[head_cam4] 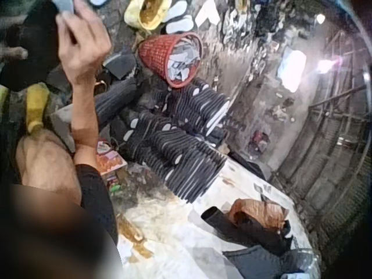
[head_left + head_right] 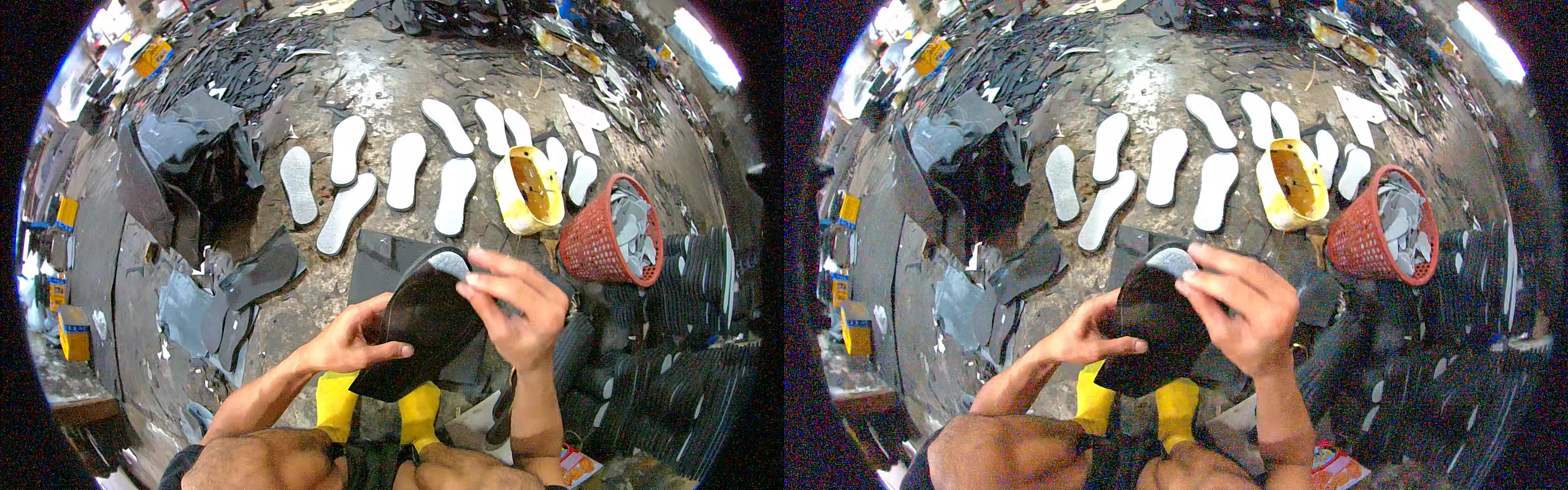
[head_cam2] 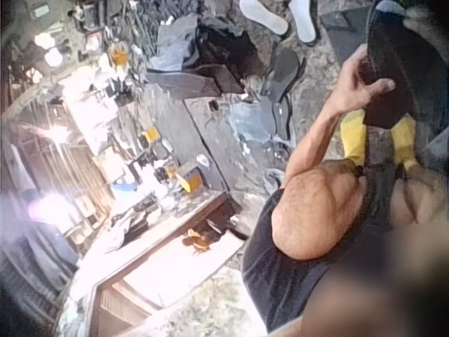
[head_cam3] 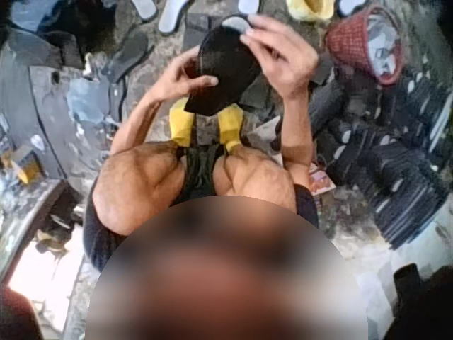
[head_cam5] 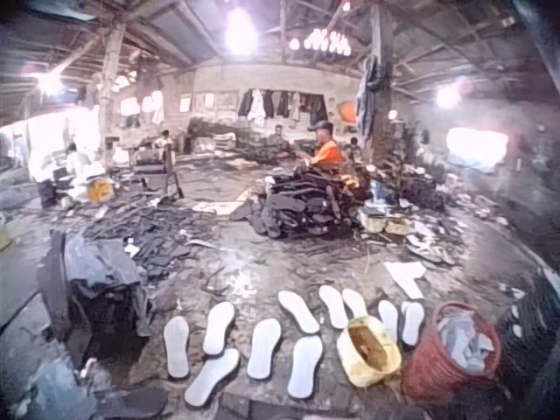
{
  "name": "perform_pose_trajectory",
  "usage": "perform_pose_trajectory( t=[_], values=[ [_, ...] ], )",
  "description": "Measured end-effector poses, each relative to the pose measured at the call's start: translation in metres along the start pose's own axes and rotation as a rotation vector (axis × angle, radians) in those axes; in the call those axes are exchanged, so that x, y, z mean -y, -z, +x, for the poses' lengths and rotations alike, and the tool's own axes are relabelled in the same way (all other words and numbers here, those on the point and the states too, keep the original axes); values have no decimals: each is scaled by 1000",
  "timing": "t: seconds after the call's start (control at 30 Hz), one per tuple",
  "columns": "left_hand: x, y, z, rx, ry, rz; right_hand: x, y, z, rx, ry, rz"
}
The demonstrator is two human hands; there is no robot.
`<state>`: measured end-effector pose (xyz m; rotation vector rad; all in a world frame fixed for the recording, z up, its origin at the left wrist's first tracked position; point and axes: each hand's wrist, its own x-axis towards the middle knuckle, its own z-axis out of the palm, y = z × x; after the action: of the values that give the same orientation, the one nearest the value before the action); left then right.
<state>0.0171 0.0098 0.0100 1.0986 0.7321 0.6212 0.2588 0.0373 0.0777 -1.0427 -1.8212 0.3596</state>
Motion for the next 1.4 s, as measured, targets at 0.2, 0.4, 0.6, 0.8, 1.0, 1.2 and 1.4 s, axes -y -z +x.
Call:
perform_pose_trajectory(
  t=[0.2,0.4,0.6,0.8,1.0,1.2,1.4],
  values=[
    [-5,6,-7,63,-113,263,17,11,-1,17,6,-139],
    [-14,5,-10,91,-100,257,18,3,-2,-26,-178,29],
    [2,5,-13,72,-40,132,1,-4,-3,64,-631,373],
    [75,-31,-8,-360,191,-292,-26,-76,36,306,-333,-63],
    [159,-49,-29,-343,709,-454,-53,-111,13,13,-96,-58],
    [173,24,-52,-98,96,1478,-68,-210,-109,528,59,-108],
    [179,45,-47,-50,30,1582,-133,-194,-155,742,29,-356]
  ],
)
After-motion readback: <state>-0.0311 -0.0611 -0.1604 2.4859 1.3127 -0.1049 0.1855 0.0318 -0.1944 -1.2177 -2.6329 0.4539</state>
